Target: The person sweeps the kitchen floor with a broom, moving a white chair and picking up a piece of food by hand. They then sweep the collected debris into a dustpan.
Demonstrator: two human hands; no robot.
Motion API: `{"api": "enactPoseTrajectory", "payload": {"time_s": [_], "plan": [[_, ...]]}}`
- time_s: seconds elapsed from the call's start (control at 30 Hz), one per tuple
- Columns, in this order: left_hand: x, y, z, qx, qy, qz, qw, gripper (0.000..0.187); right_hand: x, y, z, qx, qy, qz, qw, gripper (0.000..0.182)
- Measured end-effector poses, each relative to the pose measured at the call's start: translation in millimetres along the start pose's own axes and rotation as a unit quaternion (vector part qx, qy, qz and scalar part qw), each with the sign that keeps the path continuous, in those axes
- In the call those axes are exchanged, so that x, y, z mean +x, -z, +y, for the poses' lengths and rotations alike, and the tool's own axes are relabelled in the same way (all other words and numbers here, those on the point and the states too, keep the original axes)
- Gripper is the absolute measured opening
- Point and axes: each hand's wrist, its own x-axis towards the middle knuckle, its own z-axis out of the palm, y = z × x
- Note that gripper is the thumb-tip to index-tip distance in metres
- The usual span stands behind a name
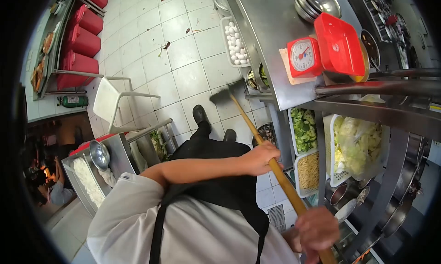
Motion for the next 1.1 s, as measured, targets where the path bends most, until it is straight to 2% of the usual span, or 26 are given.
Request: {"api": "enactPoseTrajectory", "payload": {"time_s": [0.03, 0.07, 0.17, 0.3, 0.4, 0.5, 0.57, 0.6, 0.67, 0.73, 0.8, 0.83, 0.87, 0.93, 0.97, 1.0, 1.03, 1.07, 1.1], "plan": [[1, -16, -32, 0.008, 0.028, -0.052, 0.998, 0.02, -9, -2, 5, -0.057, -0.021, 0.043, 0.997, 0.048], [7, -11, -37, 0.018, 0.057, -0.101, 0.993, 0.019, -12, -3, 3, -0.058, -0.026, 0.071, 0.995, 0.047], [14, -8, -37, 0.063, 0.072, -0.074, 0.993, 0.019, -9, 1, 8, -0.056, -0.045, 0.136, 0.988, 0.047], [17, 26, -47, 0.062, 0.101, -0.075, 0.99, 0.016, 24, -3, 40, -0.021, -0.023, 0.073, 0.997, 0.043], [10, 43, -41, 0.074, 0.121, -0.071, 0.987, 0.013, 50, -6, 45, 0.044, -0.049, -0.08, 0.995, 0.038], [1, 56, -25, 0.057, 0.097, -0.075, 0.991, 0.011, 53, -16, 35, 0.072, -0.031, -0.104, 0.991, 0.038], [-10, 68, -25, 0.061, 0.102, -0.045, 0.992, 0.011, 59, -27, 43, 0.09, -0.033, -0.118, 0.988, 0.037], [-13, 75, -26, 0.064, 0.102, -0.025, 0.992, 0.012, 67, -34, 51, 0.098, -0.025, -0.156, 0.983, 0.037], [-22, 94, -19, 0.065, 0.125, -0.052, 0.989, 0.013, 82, -51, 63, 0.114, -0.013, -0.23, 0.966, 0.037], [-25, 118, 10, 0.076, 0.13, -0.061, 0.987, 0.013, 103, -64, 49, 0.097, -0.006, -0.243, 0.965, 0.031], [-27, 133, 18, 0.08, 0.13, -0.03, 0.988, 0.012, 131, -68, 48, 0.12, 0.016, -0.306, 0.944, 0.031], [-26, 148, 18, 0.083, 0.134, -0.01, 0.987, 0.012, 138, -70, 54, 0.108, 0.015, -0.299, 0.948, 0.029], [-26, 163, 18, 0.085, 0.14, 0.011, 0.987, 0.013, 128, -73, 59, 0.075, -0.027, -0.236, 0.968, 0.027], [-42, 189, -48, 0.157, 0.116, 0.087, 0.977, 0.018, 110, -84, 106, 0.018, -0.083, -0.198, 0.976, 0.031], [-53, 208, -87, 0.174, 0.115, 0.115, 0.971, 0.019, 115, -95, 148, -0.008, -0.094, -0.226, 0.969, 0.032], [-64, 231, -119, 0.183, 0.095, 0.078, 0.975, 0.02, 120, -113, 178, 0.064, -0.137, -0.231, 0.961, 0.03], [-68, 250, -131, 0.192, 0.061, 0.13, 0.971, 0.022, 109, -123, 201, 0.064, -0.111, -0.195, 0.972, 0.028], [-71, 272, -152, 0.218, 0.068, 0.138, 0.964, 0.023, 97, -133, 224, 0.064, -0.084, -0.156, 0.982, 0.027], [-76, 292, -175, 0.24, 0.077, 0.143, 0.957, 0.025, 92, -146, 245, 0.008, -0.064, -0.139, 0.988, 0.025]]}}
